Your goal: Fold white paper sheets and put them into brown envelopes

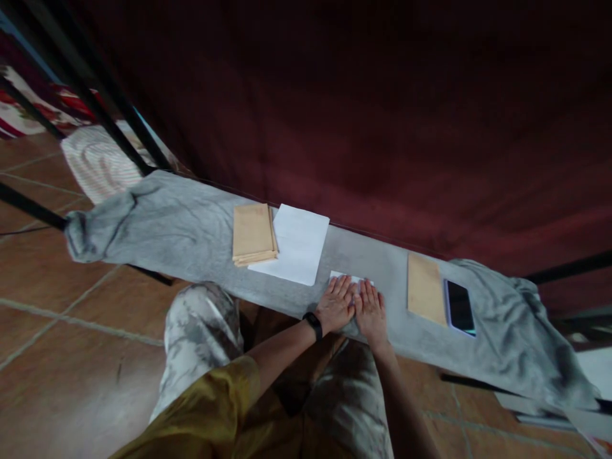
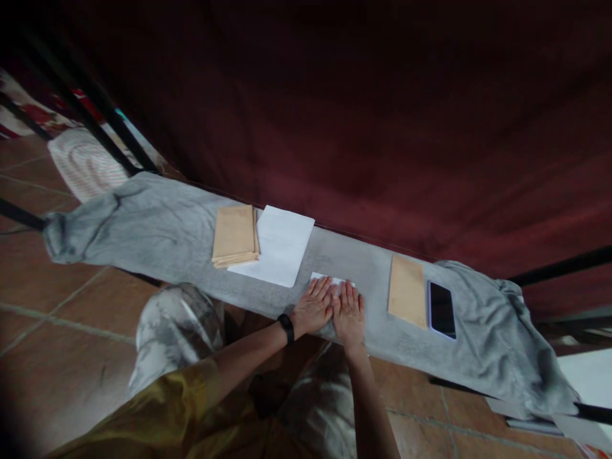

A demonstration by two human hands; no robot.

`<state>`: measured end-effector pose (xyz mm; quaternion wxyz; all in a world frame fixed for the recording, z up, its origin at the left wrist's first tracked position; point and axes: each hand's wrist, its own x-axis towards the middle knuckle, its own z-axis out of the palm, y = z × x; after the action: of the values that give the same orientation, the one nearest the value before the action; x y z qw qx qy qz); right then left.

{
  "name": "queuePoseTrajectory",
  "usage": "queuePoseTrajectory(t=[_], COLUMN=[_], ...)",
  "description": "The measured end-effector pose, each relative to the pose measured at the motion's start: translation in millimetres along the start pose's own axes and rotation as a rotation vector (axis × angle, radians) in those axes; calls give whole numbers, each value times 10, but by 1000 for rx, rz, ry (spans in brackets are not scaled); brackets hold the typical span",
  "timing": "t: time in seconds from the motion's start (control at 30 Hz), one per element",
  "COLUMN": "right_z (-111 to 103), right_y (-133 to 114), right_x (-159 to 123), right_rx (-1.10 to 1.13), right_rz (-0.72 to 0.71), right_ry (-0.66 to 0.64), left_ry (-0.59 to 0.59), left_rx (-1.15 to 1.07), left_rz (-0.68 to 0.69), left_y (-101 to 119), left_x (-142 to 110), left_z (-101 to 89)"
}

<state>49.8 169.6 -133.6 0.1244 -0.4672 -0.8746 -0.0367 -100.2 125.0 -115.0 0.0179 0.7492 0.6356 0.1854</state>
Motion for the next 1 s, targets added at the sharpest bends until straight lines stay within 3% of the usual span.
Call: queuePoseTrajectory(t=[0.17, 0.5, 0.83, 1.0], right_z=[12, -9, -16, -11], right_y=[110, 152, 65, 50], right_x=[-53, -107, -97, -101], right_rx=[28, 5, 1, 7], right_rz=[79, 105, 131, 101], right_ry=[18, -2, 53, 76], left_ry=[-17, -21, 46, 86], left_rx=[-14, -13, 70, 82], left_rz=[28, 87, -34, -97], left_y=[-16, -136, -233, -36], left_x=[-26, -160, -430, -252], left_z=[-59, -117, -185, -89])
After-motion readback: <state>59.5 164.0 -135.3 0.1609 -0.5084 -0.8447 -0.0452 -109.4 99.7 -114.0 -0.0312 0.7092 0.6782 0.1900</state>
